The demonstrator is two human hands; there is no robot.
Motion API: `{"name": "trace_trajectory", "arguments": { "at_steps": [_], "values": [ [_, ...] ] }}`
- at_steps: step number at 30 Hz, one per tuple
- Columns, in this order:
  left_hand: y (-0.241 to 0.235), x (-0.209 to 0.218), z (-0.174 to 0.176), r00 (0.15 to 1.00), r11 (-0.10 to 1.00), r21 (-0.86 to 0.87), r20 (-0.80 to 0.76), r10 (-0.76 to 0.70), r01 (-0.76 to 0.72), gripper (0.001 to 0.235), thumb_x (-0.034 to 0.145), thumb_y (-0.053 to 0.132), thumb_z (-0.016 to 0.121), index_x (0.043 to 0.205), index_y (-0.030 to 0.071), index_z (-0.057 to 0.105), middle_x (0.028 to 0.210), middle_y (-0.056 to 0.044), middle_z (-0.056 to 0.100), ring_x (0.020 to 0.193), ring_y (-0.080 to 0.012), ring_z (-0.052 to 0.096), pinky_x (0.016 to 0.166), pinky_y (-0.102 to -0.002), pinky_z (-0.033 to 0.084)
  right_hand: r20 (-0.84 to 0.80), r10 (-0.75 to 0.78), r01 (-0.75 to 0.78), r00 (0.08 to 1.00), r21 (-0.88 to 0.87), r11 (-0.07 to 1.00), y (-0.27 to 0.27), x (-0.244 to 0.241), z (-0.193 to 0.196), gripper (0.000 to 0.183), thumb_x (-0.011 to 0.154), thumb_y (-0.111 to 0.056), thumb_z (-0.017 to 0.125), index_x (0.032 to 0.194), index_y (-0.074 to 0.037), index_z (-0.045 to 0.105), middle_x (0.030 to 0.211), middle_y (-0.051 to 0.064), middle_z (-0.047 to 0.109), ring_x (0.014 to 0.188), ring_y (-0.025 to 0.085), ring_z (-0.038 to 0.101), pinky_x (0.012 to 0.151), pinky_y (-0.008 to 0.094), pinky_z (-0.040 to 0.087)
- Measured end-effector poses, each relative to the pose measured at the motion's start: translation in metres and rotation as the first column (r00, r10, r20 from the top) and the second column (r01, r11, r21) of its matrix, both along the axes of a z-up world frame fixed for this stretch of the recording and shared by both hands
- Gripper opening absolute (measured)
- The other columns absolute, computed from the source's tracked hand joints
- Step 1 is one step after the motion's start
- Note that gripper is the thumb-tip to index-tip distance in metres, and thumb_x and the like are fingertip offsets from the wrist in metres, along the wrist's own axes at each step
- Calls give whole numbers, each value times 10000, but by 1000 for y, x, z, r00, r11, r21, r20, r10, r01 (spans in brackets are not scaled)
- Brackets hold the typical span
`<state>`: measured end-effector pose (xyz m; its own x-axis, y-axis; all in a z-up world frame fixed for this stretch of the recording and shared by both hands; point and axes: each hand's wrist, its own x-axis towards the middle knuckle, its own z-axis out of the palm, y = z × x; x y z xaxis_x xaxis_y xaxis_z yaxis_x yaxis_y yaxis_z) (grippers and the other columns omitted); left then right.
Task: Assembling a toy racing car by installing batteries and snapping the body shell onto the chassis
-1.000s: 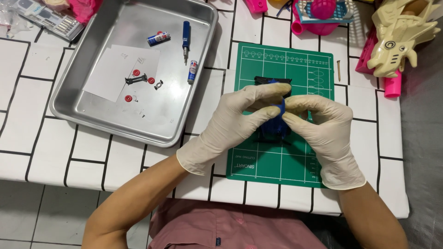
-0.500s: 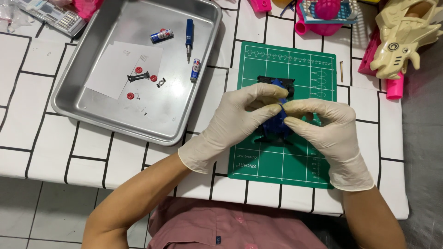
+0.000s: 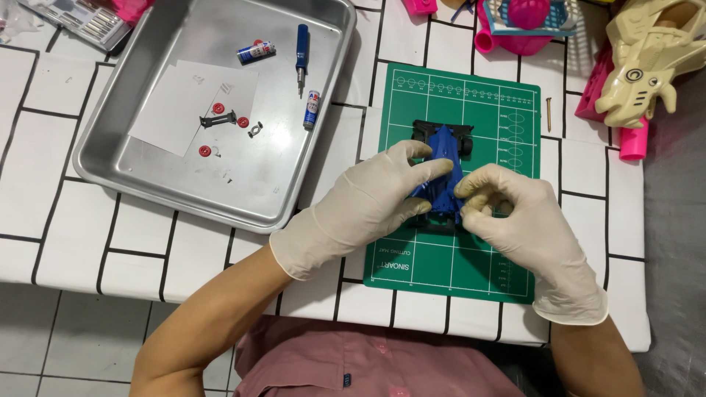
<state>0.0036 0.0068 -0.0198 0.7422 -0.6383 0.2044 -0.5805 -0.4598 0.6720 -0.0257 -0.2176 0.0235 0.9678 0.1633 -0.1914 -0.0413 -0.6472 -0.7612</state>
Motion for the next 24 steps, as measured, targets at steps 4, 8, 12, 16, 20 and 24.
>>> {"name": "trace_trajectory", "arguments": {
  "at_steps": [4,8,12,16,20,24],
  "values": [
    [-4,0,-8,999,996,79,-28,36,-34,568,900,161,726,1424,201,509,1425,-164,494,1060,-379,664,625,-519,586,11,5,-5,1000,1,1000,1,-1,-1,228,787,36,666,969,-68,757,819,21,711,712,91,606,669,208,503],
    [-2,0,-9,999,998,53,-24,22,-21,534,917,179,720,1421,167,547,1414,-172,516,1051,-378,678,626,-497,595,75,27,-25,997,-33,999,5,-1,-4,255,804,29,645,999,-63,781,815,13,732,679,74,582,633,192,495],
    [-3,2,-17,1000,999,34,-30,8,-7,531,914,183,718,1419,160,556,1414,-191,502,1071,-395,668,683,-502,594,200,65,-46,978,-97,994,7,-3,-8,271,803,26,651,1027,-43,785,832,23,750,664,77,600,634,192,516],
    [-4,2,-18,1000,999,35,-15,8,-7,529,905,184,724,1410,148,569,1410,-213,509,995,-417,688,686,-514,589,350,105,-62,931,-131,989,8,-6,-15,289,786,65,632,1025,-13,774,877,54,763,702,93,646,668,200,548],
    [-4,2,-13,1000,998,67,-17,18,-17,534,900,215,740,1405,160,576,1397,-193,518,985,-403,695,660,-521,594,461,155,-68,874,-200,977,13,-10,-15,253,782,69,636,983,-7,769,830,47,737,642,104,612,630,214,531],
    [-3,2,-11,1000,997,79,-20,13,-11,536,904,215,740,1411,150,579,1398,-193,515,1000,-395,691,650,-513,601,488,194,-95,851,-219,971,16,-14,-14,208,816,49,673,995,3,770,765,31,696,618,94,575,598,211,512]
  ]
}}
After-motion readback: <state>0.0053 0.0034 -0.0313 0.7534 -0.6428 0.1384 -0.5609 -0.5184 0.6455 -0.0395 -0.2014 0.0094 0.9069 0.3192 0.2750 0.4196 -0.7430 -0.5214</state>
